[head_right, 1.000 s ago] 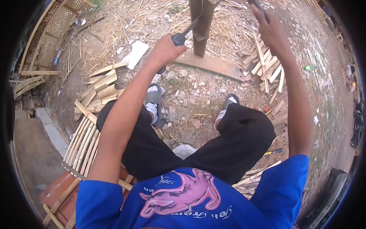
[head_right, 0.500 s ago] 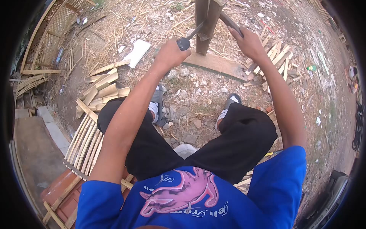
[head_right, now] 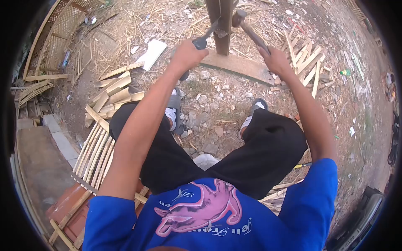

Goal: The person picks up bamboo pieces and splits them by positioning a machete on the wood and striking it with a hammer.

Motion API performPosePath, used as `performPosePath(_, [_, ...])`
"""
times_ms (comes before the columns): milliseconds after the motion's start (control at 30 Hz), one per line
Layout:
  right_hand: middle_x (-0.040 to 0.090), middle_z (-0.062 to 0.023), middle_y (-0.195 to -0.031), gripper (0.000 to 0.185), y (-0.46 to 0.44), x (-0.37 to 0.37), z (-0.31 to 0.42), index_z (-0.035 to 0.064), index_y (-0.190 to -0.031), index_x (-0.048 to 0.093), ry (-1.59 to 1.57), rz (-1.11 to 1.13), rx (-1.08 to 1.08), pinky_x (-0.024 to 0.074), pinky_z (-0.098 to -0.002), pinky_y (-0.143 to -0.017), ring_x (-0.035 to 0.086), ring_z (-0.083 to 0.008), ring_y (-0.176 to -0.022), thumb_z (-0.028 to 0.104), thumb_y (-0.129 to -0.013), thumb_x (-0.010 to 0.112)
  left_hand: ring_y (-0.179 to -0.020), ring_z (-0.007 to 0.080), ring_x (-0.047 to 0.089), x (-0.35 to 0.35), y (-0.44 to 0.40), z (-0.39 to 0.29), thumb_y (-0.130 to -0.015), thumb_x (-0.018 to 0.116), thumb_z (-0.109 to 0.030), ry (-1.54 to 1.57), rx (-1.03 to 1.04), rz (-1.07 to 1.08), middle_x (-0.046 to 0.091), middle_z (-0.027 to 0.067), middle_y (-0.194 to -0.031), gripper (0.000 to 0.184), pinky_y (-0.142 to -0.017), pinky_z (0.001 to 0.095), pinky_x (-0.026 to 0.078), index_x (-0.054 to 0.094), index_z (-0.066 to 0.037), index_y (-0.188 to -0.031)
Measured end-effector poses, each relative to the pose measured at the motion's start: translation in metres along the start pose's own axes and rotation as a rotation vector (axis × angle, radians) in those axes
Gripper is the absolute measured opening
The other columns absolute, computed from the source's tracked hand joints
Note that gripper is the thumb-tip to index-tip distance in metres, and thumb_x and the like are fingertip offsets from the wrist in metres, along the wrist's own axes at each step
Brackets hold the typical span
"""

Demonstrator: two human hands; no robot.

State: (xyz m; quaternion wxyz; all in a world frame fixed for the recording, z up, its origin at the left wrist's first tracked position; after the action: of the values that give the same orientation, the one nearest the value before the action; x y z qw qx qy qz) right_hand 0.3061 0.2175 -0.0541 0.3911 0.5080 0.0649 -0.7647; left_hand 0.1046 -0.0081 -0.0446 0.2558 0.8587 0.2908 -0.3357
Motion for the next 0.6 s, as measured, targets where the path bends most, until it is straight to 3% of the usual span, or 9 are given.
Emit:
performPosePath(67, [0.064, -0.0286, -0.085, 0.063, 0.005, 0.017, -0.021, -0.0054, -0.100, 0.063, 0.122, -0.125, -0.151, 0.0476, -0.0473, -0.080, 0.064, -0.0420, -0.085, 0.056, -0.096, 0.048, -0.102, 0.0386, 0.066, 0.004, -0.004, -0.008, -0.074, 0.073, -0.036, -0.006, 0.010, -0.031, 0.068, 0.0259, -0.107, 0.055, -0.089, 0.0435, 0.052, 0.062, 0.004, -0.110])
performPosePath(167, [0.063, -0.0280, -0.087, 0.062, 0.019, -0.005, -0.019, -0.0047, -0.097, 0.062, 0.018, -0.143, -0.032, 0.0465, -0.0477, -0.078, 0.063, -0.0418, -0.084, 0.056, -0.096, 0.048, -0.102, 0.0387, 0.065, 0.017, -0.001, -0.020, -0.075, 0.072, -0.035, -0.064, -0.005, -0.027, 0.067, 0.0250, -0.107, 0.053, -0.089, 0.0447, 0.052, 0.061, 0.003, -0.112])
performPosePath(200, [0.063, -0.0243, -0.082, 0.062, 0.020, -0.017, -0.015, -0.0046, -0.094, 0.061, 0.008, -0.230, -0.085, 0.0472, -0.0462, -0.074, 0.062, -0.0387, -0.075, 0.055, -0.096, 0.047, -0.102, 0.0386, 0.066, 0.018, -0.005, -0.023, -0.075, 0.072, -0.034, -0.059, 0.001, -0.021, 0.067, 0.0249, -0.107, 0.053, -0.089, 0.0447, 0.052, 0.061, 0.003, -0.112])
performPosePath(300, [0.052, -0.0061, -0.065, 0.062, 0.028, -0.077, 0.025, 0.0004, -0.090, 0.061, -0.078, -0.372, -0.070, 0.0442, -0.0363, -0.057, 0.053, -0.0152, -0.060, 0.060, -0.097, 0.044, -0.103, 0.0382, 0.066, 0.020, -0.017, -0.027, -0.075, 0.073, -0.035, -0.040, 0.005, -0.013, 0.067, 0.0248, -0.108, 0.054, -0.089, 0.0444, 0.052, 0.060, 0.003, -0.112])
performPosePath(333, [0.047, 0.0022, -0.062, 0.062, 0.017, -0.096, 0.022, 0.0038, -0.098, 0.061, -0.099, -0.426, -0.103, 0.0361, -0.0246, -0.041, 0.045, -0.0077, -0.049, 0.064, -0.096, 0.045, -0.101, 0.0385, 0.066, 0.021, -0.017, -0.027, -0.075, 0.073, -0.035, -0.052, 0.015, -0.028, 0.067, 0.0257, -0.105, 0.054, -0.087, 0.0444, 0.052, 0.060, 0.004, -0.110])
performPosePath(367, [0.045, 0.0043, -0.058, 0.061, 0.010, -0.113, 0.028, 0.0027, -0.095, 0.060, -0.171, -0.558, -0.265, 0.0360, -0.0243, -0.040, 0.043, -0.0059, -0.047, 0.062, -0.095, 0.048, -0.098, 0.0388, 0.067, 0.022, -0.017, -0.027, -0.074, 0.074, -0.035, -0.063, 0.022, -0.044, 0.068, 0.0266, -0.102, 0.055, -0.086, 0.0444, 0.053, 0.061, 0.006, -0.108])
performPosePath(467, [0.040, 0.0038, -0.051, 0.051, 0.011, -0.125, 0.072, 0.0063, -0.085, 0.050, -0.525, -0.733, -0.354, 0.0334, -0.0235, -0.032, 0.040, -0.0093, -0.035, 0.055, -0.097, 0.050, -0.096, 0.0385, 0.068, 0.022, -0.016, -0.024, -0.073, 0.074, -0.036, -0.060, 0.039, -0.079, 0.068, 0.0273, -0.099, 0.056, -0.085, 0.0440, 0.053, 0.061, 0.007, -0.106])
performPosePath(567, [0.049, 0.0024, -0.056, 0.056, -0.028, -0.048, 0.018, 0.0031, -0.086, 0.061, -0.433, -0.667, -0.311, 0.0376, -0.0275, -0.042, 0.045, -0.0081, -0.045, 0.057, -0.097, 0.050, -0.097, 0.0380, 0.068, 0.017, -0.015, -0.021, -0.073, 0.074, -0.036, -0.054, 0.008, -0.078, 0.068, 0.0266, -0.100, 0.057, -0.087, 0.0436, 0.052, 0.060, 0.007, -0.108])
performPosePath(600, [0.062, -0.0157, -0.074, 0.067, -0.021, -0.029, 0.008, -0.0030, -0.099, 0.064, -0.176, -0.424, -0.177, 0.0490, -0.0415, -0.066, 0.062, -0.0250, -0.069, 0.061, -0.095, 0.046, -0.097, 0.0377, 0.067, 0.015, -0.017, -0.020, -0.073, 0.073, -0.036, -0.059, 0.000, -0.065, 0.068, 0.0262, -0.101, 0.057, -0.088, 0.0432, 0.052, 0.060, 0.006, -0.109])
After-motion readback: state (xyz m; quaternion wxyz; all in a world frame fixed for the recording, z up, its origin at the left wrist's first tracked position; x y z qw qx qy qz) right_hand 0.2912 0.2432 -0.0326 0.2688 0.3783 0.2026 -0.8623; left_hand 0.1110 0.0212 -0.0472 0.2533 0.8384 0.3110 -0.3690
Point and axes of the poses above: each hand's wrist, its own y-axis away from the middle knuckle, its own x-axis out of the palm, z = x × y, the point moved 1 cm from there along -y, towards the middle knuckle
